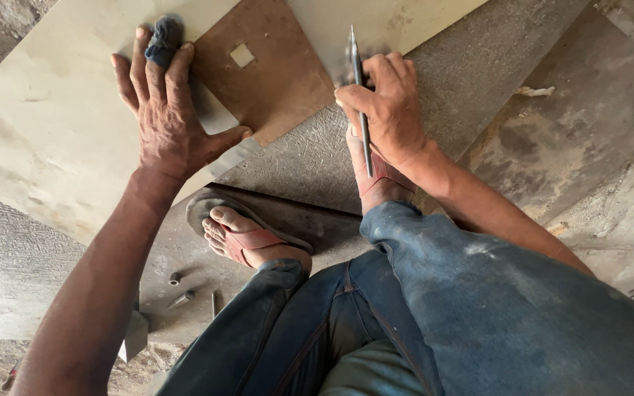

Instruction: The person sits on the floor of a metal workshop and traces around a square cardboard template held on a large metal sheet, using a scriber to mark the outline. They reposition the template and continue scribing along its edges, steadying the template with one hand while drawing with the other.

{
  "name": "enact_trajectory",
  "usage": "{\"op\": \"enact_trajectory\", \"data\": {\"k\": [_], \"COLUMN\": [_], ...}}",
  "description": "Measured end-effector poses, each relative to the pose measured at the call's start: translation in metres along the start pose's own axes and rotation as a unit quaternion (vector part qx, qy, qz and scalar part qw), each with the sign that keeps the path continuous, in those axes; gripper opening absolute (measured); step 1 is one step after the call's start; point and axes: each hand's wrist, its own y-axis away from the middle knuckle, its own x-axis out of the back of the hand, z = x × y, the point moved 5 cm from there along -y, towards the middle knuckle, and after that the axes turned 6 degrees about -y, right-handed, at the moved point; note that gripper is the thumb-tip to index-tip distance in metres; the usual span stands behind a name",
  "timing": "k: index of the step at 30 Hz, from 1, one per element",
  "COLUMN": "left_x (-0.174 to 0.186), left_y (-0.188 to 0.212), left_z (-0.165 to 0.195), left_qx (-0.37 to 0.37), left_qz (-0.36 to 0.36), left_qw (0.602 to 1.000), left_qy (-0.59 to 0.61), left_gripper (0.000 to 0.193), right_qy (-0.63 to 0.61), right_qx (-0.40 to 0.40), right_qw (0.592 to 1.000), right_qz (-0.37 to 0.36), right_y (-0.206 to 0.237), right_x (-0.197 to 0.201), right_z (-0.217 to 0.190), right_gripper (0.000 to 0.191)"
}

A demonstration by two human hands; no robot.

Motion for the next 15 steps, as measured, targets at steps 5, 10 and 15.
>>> {"op": "enact_trajectory", "data": {"k": [5,10,15], "left_x": [0.001,0.006,0.006], "left_y": [0.000,-0.005,-0.011], "left_z": [0.001,0.007,0.024], "left_qx": [-0.004,0.007,0.067], "left_qz": [-0.003,-0.040,-0.118], "left_qw": [1.000,0.999,0.988], "left_qy": [-0.004,-0.019,-0.075], "left_gripper": [0.120,0.125,0.129], "right_qy": [0.003,0.013,0.020], "right_qx": [0.004,0.012,0.019], "right_qw": [1.000,1.000,1.000], "right_qz": [0.000,-0.001,-0.012], "right_y": [0.001,0.000,-0.003], "right_x": [-0.001,-0.003,-0.002], "right_z": [-0.001,0.000,-0.008], "right_gripper": [0.016,0.017,0.016]}}
